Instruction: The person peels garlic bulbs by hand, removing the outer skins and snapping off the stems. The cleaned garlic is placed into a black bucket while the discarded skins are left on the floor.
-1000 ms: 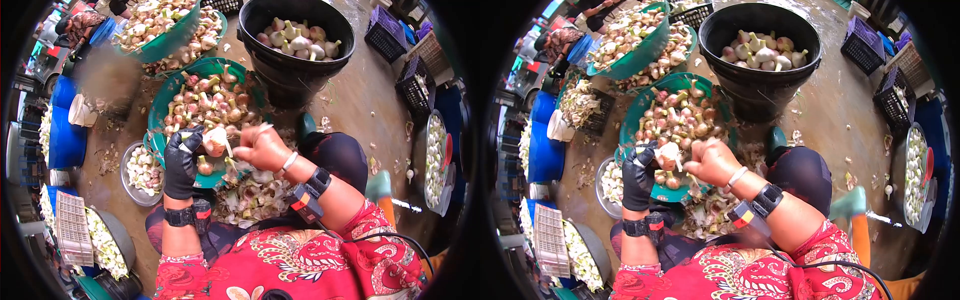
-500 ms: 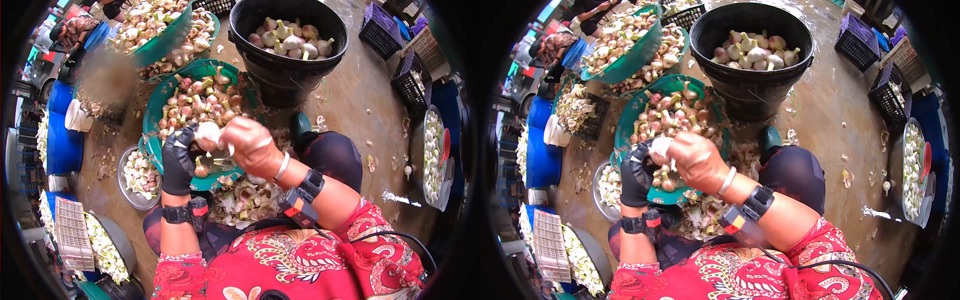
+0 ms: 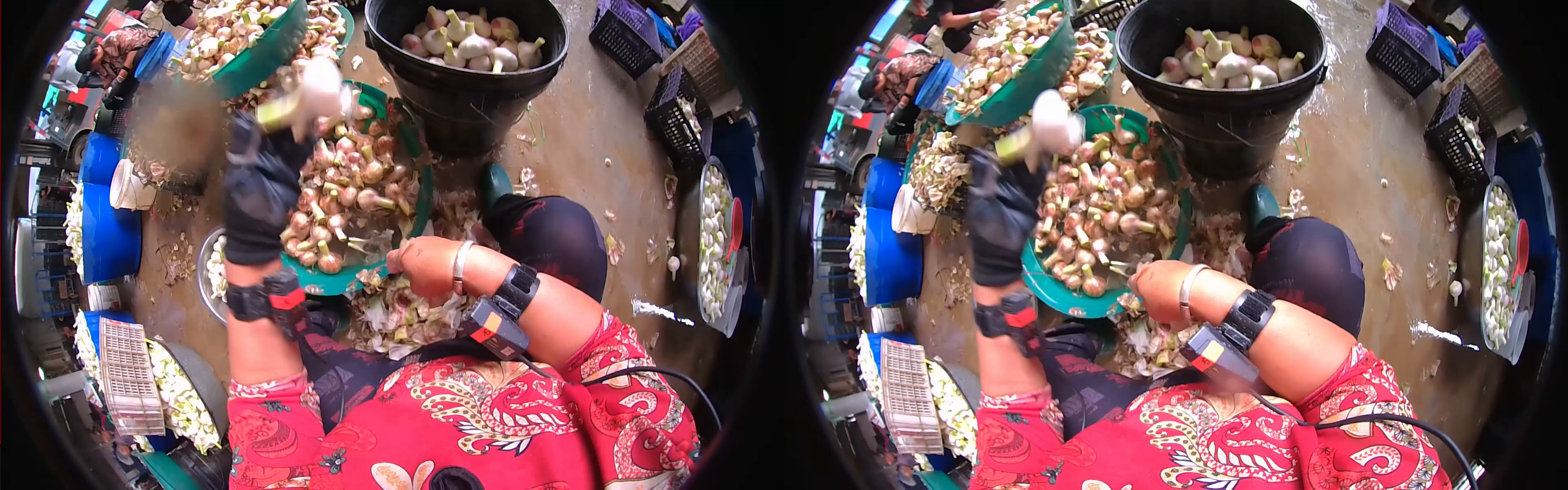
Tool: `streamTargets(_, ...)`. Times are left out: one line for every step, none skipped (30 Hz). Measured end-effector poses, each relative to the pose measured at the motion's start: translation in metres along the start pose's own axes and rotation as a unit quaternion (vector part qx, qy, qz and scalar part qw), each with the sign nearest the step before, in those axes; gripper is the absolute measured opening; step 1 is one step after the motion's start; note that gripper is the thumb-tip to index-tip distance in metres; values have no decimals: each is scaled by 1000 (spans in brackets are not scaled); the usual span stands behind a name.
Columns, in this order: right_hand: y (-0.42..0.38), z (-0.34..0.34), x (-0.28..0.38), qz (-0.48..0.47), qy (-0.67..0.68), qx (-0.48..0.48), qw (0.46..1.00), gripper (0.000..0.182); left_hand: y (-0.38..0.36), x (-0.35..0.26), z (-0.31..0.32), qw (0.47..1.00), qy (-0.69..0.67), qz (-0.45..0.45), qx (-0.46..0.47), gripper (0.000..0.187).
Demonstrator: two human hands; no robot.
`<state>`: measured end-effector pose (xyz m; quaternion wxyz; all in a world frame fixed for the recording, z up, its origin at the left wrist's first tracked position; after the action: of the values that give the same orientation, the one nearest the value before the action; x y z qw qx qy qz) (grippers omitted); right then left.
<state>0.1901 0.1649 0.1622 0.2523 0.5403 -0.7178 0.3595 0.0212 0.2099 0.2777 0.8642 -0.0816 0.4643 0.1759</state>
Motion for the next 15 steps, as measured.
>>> streamTargets(1,-2,4,-25,7,17,1000,21,4,-13,25,998,-38,-27,47,34)
streamTargets(0,-1,10,-50,14,37,998,22,6,-20,36,991,-78,-52,91,34)
streamTargets(1,-5,7,-14,32,26,999,22,19,-22,9,996,50,-23,71,33)
streamTargets(3,-5,5,-16,30,28,999,22,14,-23,9,904,391,112,130,31)
streamTargets(4,1,4,-22,-19,32,999,20,2,0,6,680,676,225,172,30)
streamTargets(4,9,3,-25,-65,35,997,18,7,55,-91,899,432,-72,-17,25)
streamTargets(0,13,7,-35,-61,48,996,18,-11,97,-133,817,550,121,124,28)
streamTargets(-1,23,7,-46,-53,66,995,19,-34,136,-187,750,632,-189,-51,35)
streamTargets(-2,23,6,-30,-53,74,995,18,-64,175,-237,812,513,-253,-117,39)
streamTargets(-3,19,7,-12,-54,81,995,17,-89,201,-237,843,386,-351,-134,36)
streamTargets(-1,13,5,18,-47,86,995,15,-107,226,-264,838,318,-398,-196,33)
streamTargets(1,10,5,24,-47,90,995,15,-125,252,-290,824,248,-441,-255,30)
streamTargets(4,8,6,21,-32,93,995,16,-128,260,-294,819,227,-440,-290,29)
streamTargets(8,6,6,17,-17,95,995,19,-129,268,-299,813,206,-438,-325,27)
streamTargets(10,6,2,40,-5,88,995,19,-124,274,-301,815,203,-439,-320,27)
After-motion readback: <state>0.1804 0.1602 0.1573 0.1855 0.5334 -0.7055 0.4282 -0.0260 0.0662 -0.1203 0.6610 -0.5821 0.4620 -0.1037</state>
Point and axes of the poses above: each hand's wrist, its own y-axis towards the middle knuckle, its own z-axis out of the palm, x = y × z, the point moved 9 cm from there along y, towards the middle knuckle, and after that the axes turned 3 degrees about y, right-handed, at the moved point
